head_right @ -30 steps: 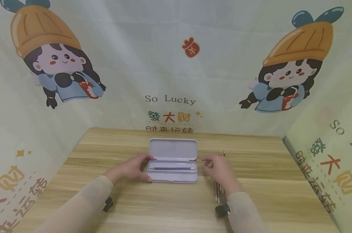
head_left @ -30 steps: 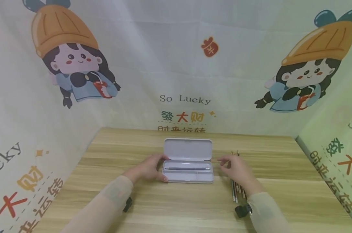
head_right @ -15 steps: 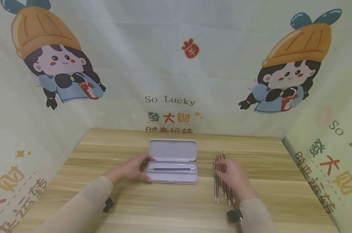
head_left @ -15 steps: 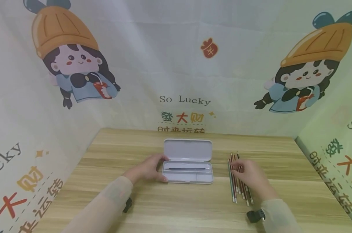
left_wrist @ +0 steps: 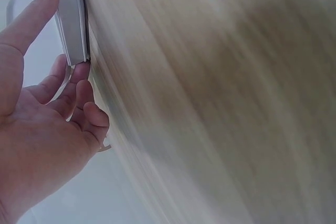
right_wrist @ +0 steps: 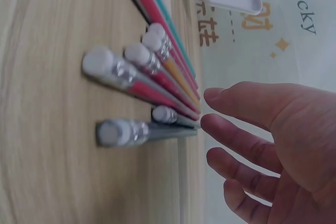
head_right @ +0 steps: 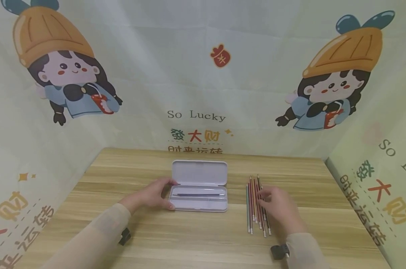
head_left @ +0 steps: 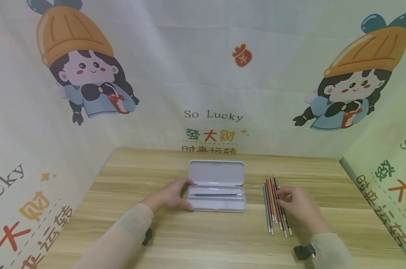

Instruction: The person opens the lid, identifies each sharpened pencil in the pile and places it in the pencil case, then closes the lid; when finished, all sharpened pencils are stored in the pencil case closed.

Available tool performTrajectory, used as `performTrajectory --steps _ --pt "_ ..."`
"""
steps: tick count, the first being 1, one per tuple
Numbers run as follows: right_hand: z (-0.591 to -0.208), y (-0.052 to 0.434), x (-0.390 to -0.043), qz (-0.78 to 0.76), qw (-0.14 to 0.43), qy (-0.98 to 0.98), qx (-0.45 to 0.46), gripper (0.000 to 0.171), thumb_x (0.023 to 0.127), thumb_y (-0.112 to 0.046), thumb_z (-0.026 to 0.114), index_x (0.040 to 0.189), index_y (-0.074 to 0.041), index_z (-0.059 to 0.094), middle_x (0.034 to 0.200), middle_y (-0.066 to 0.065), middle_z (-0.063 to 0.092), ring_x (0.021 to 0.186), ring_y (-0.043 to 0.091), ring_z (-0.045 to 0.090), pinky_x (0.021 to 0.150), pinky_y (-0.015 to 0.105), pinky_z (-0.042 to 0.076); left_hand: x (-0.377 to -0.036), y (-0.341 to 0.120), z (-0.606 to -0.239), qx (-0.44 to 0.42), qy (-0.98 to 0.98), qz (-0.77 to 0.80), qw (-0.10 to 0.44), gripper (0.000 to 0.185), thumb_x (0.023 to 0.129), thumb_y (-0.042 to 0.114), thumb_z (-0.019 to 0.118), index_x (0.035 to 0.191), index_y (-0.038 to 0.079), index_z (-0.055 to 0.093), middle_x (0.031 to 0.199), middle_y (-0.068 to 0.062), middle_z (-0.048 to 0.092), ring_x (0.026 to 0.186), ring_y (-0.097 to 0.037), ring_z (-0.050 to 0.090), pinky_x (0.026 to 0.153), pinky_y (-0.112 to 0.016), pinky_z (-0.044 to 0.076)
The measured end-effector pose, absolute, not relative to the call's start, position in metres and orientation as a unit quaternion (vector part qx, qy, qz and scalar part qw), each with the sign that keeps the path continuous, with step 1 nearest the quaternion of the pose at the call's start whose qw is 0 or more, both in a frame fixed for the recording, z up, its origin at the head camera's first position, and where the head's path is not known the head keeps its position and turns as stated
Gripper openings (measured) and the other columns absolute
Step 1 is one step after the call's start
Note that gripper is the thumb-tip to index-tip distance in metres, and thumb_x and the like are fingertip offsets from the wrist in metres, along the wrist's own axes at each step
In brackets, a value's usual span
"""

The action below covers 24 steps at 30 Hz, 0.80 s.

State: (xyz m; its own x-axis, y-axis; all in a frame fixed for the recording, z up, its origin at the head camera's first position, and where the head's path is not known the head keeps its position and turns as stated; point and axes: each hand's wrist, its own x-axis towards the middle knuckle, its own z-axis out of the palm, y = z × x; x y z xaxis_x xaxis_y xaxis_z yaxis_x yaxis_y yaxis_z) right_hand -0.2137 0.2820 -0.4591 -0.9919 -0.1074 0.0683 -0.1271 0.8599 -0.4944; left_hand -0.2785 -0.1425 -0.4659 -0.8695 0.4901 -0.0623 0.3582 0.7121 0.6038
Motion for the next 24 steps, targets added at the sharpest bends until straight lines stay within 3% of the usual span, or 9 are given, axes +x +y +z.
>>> performTrajectory --steps 8,15,24 --pt "-0.461 0.29 -0.211 0.248 0.007 -0.968 0.041 0.032 0.084 -0.022 0.07 0.114 -0.011 0.067 0.106 0.01 0.071 0.091 0.024 0.068 0.082 0.052 0.053 -0.28 -0.144 -0.469 0.226 0.921 0.3 0.108 0.08 0.06 0.033 0.09 0.128 0.013 0.052 0.129 -0.009 0.055 0.124 -0.029 0.046 0.111 -0.047 0.034" --pt "-0.464 0.293 -0.211 0.235 0.01 -0.971 0.032 0.036 0.081 -0.021 0.073 0.115 -0.012 0.067 0.098 0.005 0.072 0.086 0.02 0.067 0.079 0.05 0.053 -0.282 -0.144 -0.47 0.229 0.922 0.292 0.108 0.082 0.06 0.035 0.089 0.129 0.013 0.051 0.131 -0.009 0.055 0.126 -0.029 0.046 0.112 -0.048 0.034" --pt "-0.464 0.293 -0.21 0.234 -0.004 -0.972 0.017 0.034 0.08 -0.021 0.073 0.113 -0.014 0.068 0.101 0.006 0.072 0.091 0.023 0.067 0.081 0.054 0.051 -0.281 -0.144 -0.469 0.23 0.92 0.296 0.111 0.081 0.06 0.035 0.089 0.128 0.013 0.052 0.131 -0.009 0.055 0.126 -0.03 0.045 0.112 -0.047 0.033"
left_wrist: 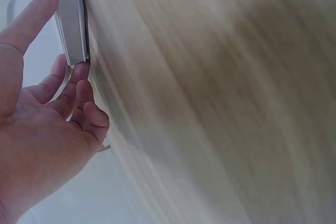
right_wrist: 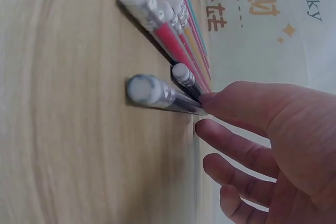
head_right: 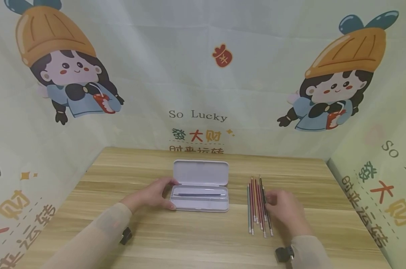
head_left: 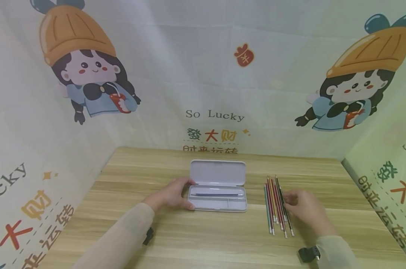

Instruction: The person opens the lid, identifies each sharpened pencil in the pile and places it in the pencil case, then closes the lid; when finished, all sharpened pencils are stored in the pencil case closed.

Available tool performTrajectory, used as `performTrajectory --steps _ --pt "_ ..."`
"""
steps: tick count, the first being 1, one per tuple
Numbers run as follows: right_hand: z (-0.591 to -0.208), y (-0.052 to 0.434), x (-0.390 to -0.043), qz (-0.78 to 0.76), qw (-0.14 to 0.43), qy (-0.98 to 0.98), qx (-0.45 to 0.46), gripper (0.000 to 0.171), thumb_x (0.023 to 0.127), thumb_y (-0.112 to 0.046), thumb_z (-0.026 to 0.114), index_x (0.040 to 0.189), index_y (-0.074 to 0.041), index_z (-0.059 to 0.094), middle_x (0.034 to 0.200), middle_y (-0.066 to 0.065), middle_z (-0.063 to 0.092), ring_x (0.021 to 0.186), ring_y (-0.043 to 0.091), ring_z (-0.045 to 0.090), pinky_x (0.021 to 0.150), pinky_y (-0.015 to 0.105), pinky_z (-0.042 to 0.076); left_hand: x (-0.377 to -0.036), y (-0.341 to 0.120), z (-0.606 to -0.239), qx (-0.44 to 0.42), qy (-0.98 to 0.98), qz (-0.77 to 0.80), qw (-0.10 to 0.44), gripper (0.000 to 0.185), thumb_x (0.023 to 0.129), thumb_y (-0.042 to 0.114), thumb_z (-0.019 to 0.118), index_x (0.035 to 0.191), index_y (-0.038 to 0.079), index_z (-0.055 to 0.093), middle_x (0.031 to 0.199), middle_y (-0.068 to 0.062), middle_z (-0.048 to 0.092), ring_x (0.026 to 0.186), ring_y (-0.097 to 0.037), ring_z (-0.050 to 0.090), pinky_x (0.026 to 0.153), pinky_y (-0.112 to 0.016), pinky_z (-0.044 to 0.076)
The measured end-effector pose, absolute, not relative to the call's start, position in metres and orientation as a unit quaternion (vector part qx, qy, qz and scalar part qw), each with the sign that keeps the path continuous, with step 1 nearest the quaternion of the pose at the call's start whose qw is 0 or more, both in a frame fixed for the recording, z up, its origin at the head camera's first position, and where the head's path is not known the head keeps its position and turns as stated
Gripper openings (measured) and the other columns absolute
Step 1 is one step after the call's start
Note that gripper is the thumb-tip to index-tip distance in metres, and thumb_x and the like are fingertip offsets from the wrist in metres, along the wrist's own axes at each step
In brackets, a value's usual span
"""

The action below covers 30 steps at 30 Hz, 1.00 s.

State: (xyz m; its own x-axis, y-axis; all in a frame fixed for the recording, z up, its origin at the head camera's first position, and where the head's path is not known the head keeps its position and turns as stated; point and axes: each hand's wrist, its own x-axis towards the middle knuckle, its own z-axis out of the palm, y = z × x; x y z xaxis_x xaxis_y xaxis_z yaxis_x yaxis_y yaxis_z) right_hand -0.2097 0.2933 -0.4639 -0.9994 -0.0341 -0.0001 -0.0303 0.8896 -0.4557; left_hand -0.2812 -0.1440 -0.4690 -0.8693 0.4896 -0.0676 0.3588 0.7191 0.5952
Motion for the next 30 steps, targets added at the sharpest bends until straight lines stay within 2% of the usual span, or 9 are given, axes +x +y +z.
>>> performTrajectory --steps 4,7,11,13,17,20,24,30 --pt "-0.4643 0.2931 -0.2093 -0.225 0.009 0.974 -0.012 0.035 0.08 -0.022 0.073 0.113 -0.015 0.068 0.1 0.004 0.072 0.09 0.022 0.066 0.079 0.051 0.052 -0.2814 -0.1442 -0.4702 0.233 0.92 0.296 0.109 0.081 0.06 0.035 0.089 0.128 0.013 0.052 0.131 -0.009 0.055 0.126 -0.03 0.045 0.112 -0.048 0.034" --pt "-0.4643 0.2922 -0.2093 -0.217 0.013 0.976 -0.008 0.036 0.079 -0.021 0.072 0.114 -0.013 0.068 0.098 0.003 0.071 0.078 0.018 0.063 0.066 0.04 0.052 -0.281 -0.144 -0.4699 0.231 0.92 0.296 0.111 0.081 0.06 0.035 0.089 0.128 0.013 0.052 0.131 -0.009 0.054 0.126 -0.03 0.044 0.112 -0.048 0.033" --pt "-0.464 0.2907 -0.2096 -0.212 0.014 0.977 -0.003 0.036 0.079 -0.018 0.07 0.115 -0.011 0.067 0.097 0.005 0.071 0.064 0.014 0.053 0.05 0.029 0.042 -0.28 -0.1432 -0.4688 0.227 0.92 0.299 0.113 0.081 0.06 0.034 0.089 0.129 0.013 0.052 0.132 -0.009 0.054 0.127 -0.03 0.044 0.112 -0.048 0.033" --pt "-0.4643 0.2906 -0.2101 -0.207 0.011 0.978 -0.004 0.035 0.08 -0.018 0.07 0.114 -0.01 0.067 0.097 0.005 0.071 0.065 0.014 0.055 0.05 0.029 0.042 -0.28 -0.1429 -0.4688 0.227 0.92 0.299 0.112 0.081 0.06 0.034 0.089 0.129 0.012 0.052 0.132 -0.009 0.054 0.127 -0.03 0.044 0.112 -0.048 0.033" --pt "-0.4654 0.2915 -0.2113 -0.194 0.001 0.981 -0.001 0.034 0.081 -0.021 0.071 0.112 -0.01 0.068 0.096 0.006 0.072 0.077 0.019 0.064 0.058 0.035 0.05 -0.2795 -0.1431 -0.4687 0.228 0.919 0.301 0.111 0.081 0.06 0.034 0.089 0.129 0.012 0.051 0.132 -0.01 0.054 0.127 -0.031 0.044 0.112 -0.048 0.032" --pt "-0.4655 0.2922 -0.212 -0.195 -0.005 0.981 0.0 0.034 0.08 -0.021 0.072 0.112 -0.009 0.068 0.093 0.007 0.072 0.079 0.022 0.066 0.061 0.039 0.052 -0.2792 -0.1438 -0.4685 0.227 0.919 0.302 0.112 0.082 0.061 0.034 0.089 0.13 0.012 0.051 0.132 -0.01 0.053 0.127 -0.031 0.044 0.112 -0.048 0.032" --pt "-0.4667 0.2923 -0.2119 -0.205 -0.019 0.979 0.004 0.035 0.078 -0.019 0.071 0.111 -0.007 0.068 0.088 0.006 0.073 0.071 0.018 0.064 0.057 0.033 0.049 -0.2798 -0.1443 -0.4689 0.226 0.92 0.299 0.111 0.083 0.06 0.035 0.089 0.13 0.013 0.05 0.133 -0.01 0.053 0.128 -0.03 0.044 0.113 -0.048 0.032" --pt "-0.4683 0.2912 -0.2097 -0.212 -0.021 0.976 0.038 0.034 0.077 -0.02 0.071 0.109 -0.008 0.069 0.091 0.007 0.072 0.071 0.017 0.063 0.055 0.029 0.046 -0.2802 -0.1442 -0.4703 0.228 0.92 0.3 0.112 0.083 0.06 0.035 0.089 0.13 0.012 0.051 0.133 -0.011 0.053 0.128 -0.031 0.044 0.113 -0.048 0.032"
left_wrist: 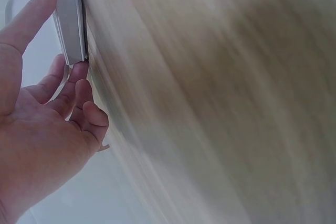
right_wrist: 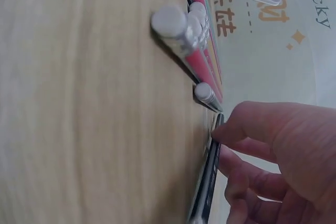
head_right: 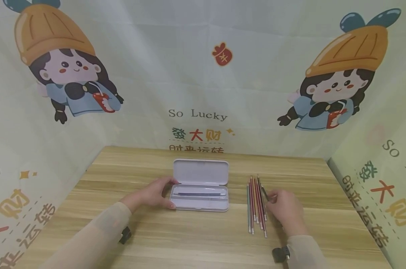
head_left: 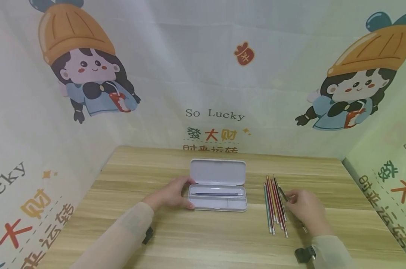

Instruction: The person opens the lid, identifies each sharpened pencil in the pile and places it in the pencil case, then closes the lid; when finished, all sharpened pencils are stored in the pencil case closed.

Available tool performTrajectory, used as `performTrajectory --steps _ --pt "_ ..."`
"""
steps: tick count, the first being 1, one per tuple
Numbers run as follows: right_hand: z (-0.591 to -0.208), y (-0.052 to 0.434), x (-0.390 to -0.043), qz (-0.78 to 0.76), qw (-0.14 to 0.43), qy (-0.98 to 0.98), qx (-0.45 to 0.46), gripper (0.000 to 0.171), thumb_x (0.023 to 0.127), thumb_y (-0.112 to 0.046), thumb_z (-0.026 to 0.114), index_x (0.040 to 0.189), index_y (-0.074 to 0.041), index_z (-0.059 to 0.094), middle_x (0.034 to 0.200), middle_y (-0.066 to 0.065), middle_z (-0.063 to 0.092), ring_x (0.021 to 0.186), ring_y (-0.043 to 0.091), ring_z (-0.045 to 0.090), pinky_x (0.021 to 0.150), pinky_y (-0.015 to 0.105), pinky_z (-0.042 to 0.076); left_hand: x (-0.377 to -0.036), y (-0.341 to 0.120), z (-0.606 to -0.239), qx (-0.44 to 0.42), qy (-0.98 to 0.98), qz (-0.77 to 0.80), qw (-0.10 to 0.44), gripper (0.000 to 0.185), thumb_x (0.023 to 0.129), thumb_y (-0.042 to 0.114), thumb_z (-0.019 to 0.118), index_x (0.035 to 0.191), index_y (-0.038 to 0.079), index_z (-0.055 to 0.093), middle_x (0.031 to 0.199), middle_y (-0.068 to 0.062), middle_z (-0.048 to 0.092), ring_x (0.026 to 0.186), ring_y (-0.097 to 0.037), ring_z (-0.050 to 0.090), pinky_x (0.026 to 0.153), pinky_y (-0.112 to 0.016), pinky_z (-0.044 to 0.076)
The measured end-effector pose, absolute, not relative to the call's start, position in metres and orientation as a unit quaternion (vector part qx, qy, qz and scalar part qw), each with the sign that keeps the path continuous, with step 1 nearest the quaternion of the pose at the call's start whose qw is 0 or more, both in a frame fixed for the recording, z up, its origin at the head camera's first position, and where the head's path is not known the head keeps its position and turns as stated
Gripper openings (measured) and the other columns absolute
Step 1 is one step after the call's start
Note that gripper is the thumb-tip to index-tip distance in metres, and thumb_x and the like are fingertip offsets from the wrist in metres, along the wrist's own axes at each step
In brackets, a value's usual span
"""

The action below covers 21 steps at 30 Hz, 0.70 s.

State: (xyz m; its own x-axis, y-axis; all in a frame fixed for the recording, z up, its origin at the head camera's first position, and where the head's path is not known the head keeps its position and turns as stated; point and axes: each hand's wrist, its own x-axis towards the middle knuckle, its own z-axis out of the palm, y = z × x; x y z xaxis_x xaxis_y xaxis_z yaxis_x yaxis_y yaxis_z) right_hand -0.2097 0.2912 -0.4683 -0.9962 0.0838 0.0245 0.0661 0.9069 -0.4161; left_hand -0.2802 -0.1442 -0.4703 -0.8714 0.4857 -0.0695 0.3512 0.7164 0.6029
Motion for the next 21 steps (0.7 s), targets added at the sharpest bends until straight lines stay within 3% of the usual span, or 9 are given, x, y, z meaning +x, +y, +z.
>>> performTrajectory --steps 13,21 --pt "-0.463 0.286 -0.212 0.21 0.045 -0.976 -0.029 0.028 0.079 -0.022 0.069 0.107 -0.017 0.071 0.093 0.003 0.073 0.067 0.012 0.057 0.052 0.025 0.04 -0.28 -0.145 -0.469 0.229 0.92 0.298 0.112 0.082 0.06 0.034 0.089 0.13 0.012 0.051 0.132 -0.011 0.053 0.127 -0.031 0.044 0.112 -0.049 0.032" --pt "-0.461 0.275 -0.214 0.216 0.05 -0.975 0.004 0.023 0.082 -0.023 0.069 0.105 -0.023 0.072 0.097 0.004 0.074 0.078 0.017 0.066 0.054 0.026 0.044 -0.28 -0.144 -0.468 0.228 0.92 0.298 0.111 0.082 0.06 0.034 0.089 0.129 0.012 0.051 0.131 -0.01 0.054 0.127 -0.031 0.045 0.112 -0.049 0.033"
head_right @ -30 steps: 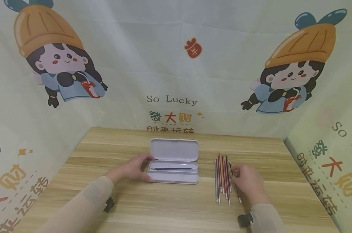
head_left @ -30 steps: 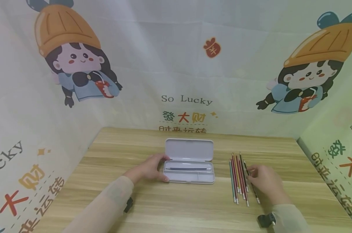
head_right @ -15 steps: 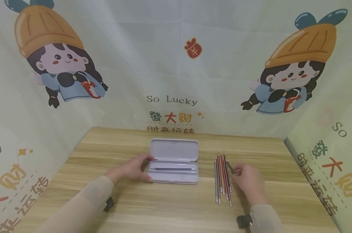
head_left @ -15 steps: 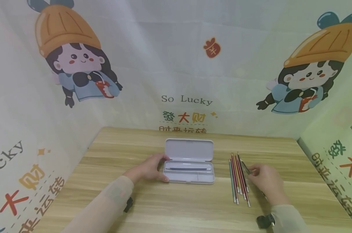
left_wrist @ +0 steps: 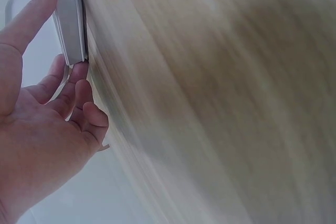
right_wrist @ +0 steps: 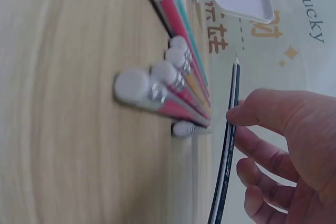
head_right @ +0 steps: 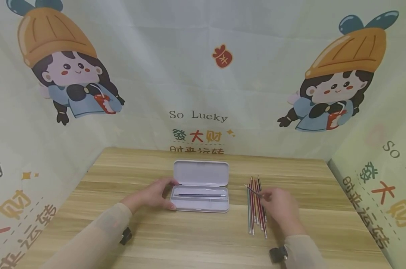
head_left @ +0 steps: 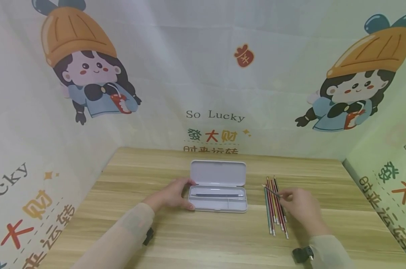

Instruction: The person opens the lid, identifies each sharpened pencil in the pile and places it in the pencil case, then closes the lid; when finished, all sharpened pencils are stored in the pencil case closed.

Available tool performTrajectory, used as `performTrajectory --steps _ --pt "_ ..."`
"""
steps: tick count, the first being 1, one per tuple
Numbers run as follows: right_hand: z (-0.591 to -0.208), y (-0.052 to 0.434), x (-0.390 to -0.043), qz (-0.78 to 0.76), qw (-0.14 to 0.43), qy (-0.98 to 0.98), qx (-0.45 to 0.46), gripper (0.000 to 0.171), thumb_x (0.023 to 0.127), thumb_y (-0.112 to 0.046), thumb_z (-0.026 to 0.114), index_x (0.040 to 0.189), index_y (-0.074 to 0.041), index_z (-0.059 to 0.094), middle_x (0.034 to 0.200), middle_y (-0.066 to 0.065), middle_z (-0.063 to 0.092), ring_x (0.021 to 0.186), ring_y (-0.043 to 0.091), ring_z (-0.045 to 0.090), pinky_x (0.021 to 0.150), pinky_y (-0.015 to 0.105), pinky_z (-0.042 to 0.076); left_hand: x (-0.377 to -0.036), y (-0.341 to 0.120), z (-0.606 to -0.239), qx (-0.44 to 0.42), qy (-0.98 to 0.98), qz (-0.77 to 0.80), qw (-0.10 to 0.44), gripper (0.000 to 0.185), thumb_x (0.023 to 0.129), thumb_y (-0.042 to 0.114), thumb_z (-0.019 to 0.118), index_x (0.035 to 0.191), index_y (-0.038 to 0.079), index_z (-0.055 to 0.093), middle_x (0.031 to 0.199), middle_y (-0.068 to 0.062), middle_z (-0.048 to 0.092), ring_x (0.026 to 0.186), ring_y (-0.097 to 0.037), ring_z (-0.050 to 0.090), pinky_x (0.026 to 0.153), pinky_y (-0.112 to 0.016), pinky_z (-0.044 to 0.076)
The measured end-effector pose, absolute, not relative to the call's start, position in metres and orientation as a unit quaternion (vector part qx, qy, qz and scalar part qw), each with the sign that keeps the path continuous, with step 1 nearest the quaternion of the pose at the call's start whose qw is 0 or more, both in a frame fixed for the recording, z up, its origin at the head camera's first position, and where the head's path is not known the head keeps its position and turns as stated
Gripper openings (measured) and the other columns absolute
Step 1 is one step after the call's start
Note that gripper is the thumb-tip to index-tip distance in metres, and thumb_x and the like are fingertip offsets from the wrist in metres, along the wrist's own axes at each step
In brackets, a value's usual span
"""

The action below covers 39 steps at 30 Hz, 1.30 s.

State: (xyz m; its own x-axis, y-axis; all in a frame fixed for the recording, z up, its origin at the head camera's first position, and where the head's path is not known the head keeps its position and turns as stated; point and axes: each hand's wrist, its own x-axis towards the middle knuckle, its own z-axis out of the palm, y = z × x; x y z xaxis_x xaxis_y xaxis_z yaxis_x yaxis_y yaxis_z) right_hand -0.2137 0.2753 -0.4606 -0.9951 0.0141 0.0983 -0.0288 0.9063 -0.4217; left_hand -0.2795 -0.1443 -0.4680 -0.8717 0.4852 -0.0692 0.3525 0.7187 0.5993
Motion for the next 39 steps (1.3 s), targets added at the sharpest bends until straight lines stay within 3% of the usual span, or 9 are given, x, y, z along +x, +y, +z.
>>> performTrajectory --steps 4,9,16,23,29,39 --pt "-0.458 0.267 -0.215 0.217 0.054 -0.974 0.027 0.022 0.081 -0.022 0.07 0.102 -0.026 0.073 0.094 0.002 0.073 0.073 0.015 0.064 0.052 0.025 0.043 -0.28 -0.144 -0.469 0.229 0.92 0.297 0.112 0.083 0.06 0.035 0.089 0.13 0.012 0.051 0.132 -0.011 0.054 0.127 -0.031 0.045 0.112 -0.049 0.033" --pt "-0.454 0.252 -0.215 0.211 0.055 -0.974 0.062 0.021 0.08 -0.021 0.072 0.1 -0.025 0.074 0.087 -0.003 0.07 0.055 0.011 0.047 0.044 0.027 0.036 -0.281 -0.144 -0.47 0.226 0.922 0.294 0.114 0.083 0.06 0.036 0.089 0.13 0.012 0.05 0.132 -0.011 0.053 0.127 -0.031 0.045 0.112 -0.048 0.033" --pt "-0.452 0.236 -0.22 0.194 0.086 -0.972 0.101 0.017 0.078 -0.021 0.074 0.094 -0.025 0.075 0.096 -0.002 0.072 0.068 0.008 0.052 0.057 0.026 0.043 -0.281 -0.144 -0.468 0.225 0.921 0.297 0.114 0.084 0.061 0.036 0.088 0.131 0.012 0.05 0.134 -0.011 0.052 0.128 -0.031 0.045 0.113 -0.048 0.033" --pt "-0.453 0.221 -0.224 0.2 0.072 -0.971 0.112 0.016 0.078 -0.02 0.074 0.093 -0.027 0.075 0.087 -0.007 0.07 0.063 0.006 0.05 0.051 0.024 0.04 -0.279 -0.144 -0.466 0.226 0.92 0.298 0.114 0.083 0.06 0.035 0.089 0.13 0.012 0.05 0.133 -0.011 0.053 0.127 -0.03 0.045 0.112 -0.048 0.033" --pt "-0.453 0.207 -0.228 0.199 0.069 -0.97 0.124 0.016 0.078 -0.019 0.074 0.092 -0.027 0.076 0.083 -0.01 0.069 0.066 0.004 0.053 0.054 0.023 0.043 -0.278 -0.144 -0.467 0.22 0.919 0.304 0.118 0.082 0.06 0.033 0.089 0.13 0.012 0.051 0.132 -0.011 0.053 0.127 -0.03 0.044 0.113 -0.048 0.033" --pt "-0.452 0.181 -0.236 0.194 0.053 -0.97 0.135 0.018 0.078 -0.02 0.071 0.092 -0.031 0.075 0.083 -0.013 0.068 0.058 0.005 0.047 0.05 0.024 0.038 -0.278 -0.144 -0.468 0.216 0.921 0.305 0.115 0.081 0.06 0.032 0.089 0.129 0.014 0.051 0.131 -0.009 0.053 0.127 -0.029 0.045 0.112 -0.048 0.033"
